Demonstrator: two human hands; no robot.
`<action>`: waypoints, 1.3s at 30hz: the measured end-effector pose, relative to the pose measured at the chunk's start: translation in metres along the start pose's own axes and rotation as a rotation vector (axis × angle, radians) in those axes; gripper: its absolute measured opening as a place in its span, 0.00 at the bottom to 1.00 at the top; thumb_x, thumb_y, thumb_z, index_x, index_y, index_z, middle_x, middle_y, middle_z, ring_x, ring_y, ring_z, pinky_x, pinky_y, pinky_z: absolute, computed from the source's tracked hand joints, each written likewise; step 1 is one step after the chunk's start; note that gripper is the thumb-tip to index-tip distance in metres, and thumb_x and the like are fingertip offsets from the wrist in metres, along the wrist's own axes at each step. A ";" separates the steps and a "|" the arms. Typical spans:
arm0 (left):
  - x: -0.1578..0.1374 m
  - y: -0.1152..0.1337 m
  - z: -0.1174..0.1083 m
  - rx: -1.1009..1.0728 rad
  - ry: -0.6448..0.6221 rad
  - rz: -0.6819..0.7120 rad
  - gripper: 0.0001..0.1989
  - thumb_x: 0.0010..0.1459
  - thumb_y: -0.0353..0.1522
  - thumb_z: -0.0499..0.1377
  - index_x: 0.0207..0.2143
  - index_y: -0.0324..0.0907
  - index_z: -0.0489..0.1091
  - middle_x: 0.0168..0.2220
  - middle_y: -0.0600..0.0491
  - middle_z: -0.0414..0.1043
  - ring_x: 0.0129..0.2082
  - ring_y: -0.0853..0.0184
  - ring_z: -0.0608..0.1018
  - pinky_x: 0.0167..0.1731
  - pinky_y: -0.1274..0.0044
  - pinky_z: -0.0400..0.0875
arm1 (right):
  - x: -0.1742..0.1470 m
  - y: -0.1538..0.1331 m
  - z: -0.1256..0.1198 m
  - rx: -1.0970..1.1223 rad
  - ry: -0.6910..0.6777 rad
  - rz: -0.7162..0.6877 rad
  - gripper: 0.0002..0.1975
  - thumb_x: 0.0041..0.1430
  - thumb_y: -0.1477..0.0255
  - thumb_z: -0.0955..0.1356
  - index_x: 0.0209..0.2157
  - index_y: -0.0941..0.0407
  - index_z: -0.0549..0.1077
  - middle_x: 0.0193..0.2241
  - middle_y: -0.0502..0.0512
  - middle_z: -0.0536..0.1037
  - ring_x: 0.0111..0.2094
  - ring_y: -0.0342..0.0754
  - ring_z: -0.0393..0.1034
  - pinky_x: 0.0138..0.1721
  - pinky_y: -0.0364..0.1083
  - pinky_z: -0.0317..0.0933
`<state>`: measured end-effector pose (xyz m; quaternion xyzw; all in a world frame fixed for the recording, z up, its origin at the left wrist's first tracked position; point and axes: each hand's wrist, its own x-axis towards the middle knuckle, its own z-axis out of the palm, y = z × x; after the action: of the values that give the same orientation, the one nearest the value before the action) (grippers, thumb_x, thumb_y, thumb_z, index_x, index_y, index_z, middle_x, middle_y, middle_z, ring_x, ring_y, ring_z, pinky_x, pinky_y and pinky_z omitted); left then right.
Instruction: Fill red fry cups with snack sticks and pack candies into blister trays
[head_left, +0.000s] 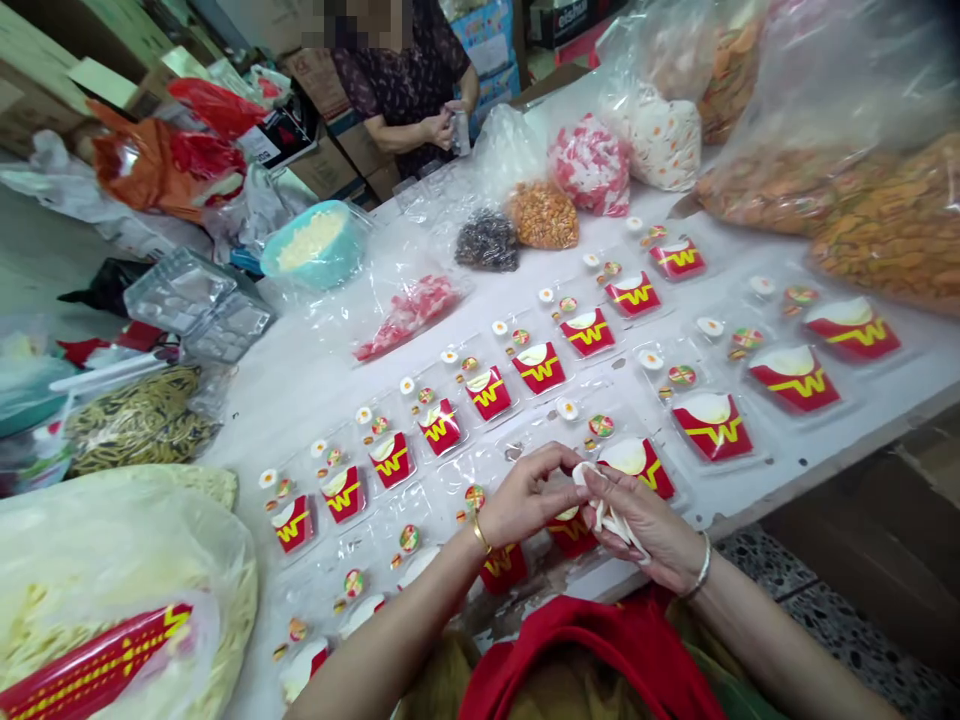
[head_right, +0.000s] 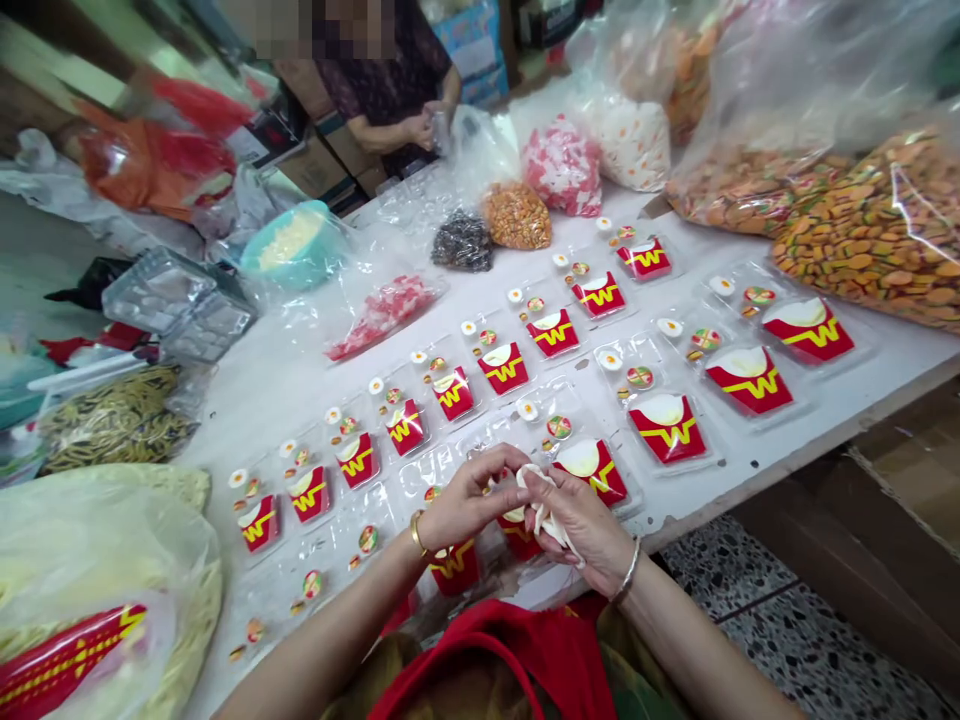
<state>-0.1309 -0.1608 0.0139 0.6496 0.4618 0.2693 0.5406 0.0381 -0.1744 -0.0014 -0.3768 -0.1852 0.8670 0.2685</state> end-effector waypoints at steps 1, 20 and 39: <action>-0.007 -0.001 0.002 -0.076 0.037 -0.053 0.12 0.57 0.39 0.59 0.38 0.39 0.70 0.38 0.49 0.71 0.39 0.66 0.72 0.43 0.75 0.66 | 0.002 0.003 0.003 -0.010 -0.015 0.020 0.17 0.57 0.55 0.67 0.32 0.56 0.65 0.19 0.46 0.70 0.11 0.32 0.49 0.12 0.37 0.32; -0.023 -0.062 -0.033 0.482 0.464 -0.329 0.05 0.56 0.34 0.56 0.30 0.42 0.66 0.23 0.58 0.66 0.24 0.71 0.68 0.26 0.79 0.57 | 0.017 0.022 0.017 0.040 0.040 0.004 0.15 0.53 0.64 0.72 0.36 0.55 0.65 0.19 0.44 0.67 0.13 0.33 0.49 0.10 0.34 0.38; -0.093 -0.017 -0.012 0.240 0.393 -0.163 0.09 0.59 0.37 0.56 0.31 0.41 0.67 0.32 0.53 0.69 0.34 0.69 0.71 0.37 0.78 0.65 | 0.021 0.051 0.046 -0.049 -0.012 0.039 0.15 0.58 0.61 0.67 0.41 0.53 0.62 0.13 0.42 0.65 0.11 0.36 0.49 0.10 0.34 0.39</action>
<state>-0.1862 -0.2380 0.0147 0.6049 0.6376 0.2891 0.3795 -0.0253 -0.2068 -0.0099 -0.3817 -0.2005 0.8695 0.2411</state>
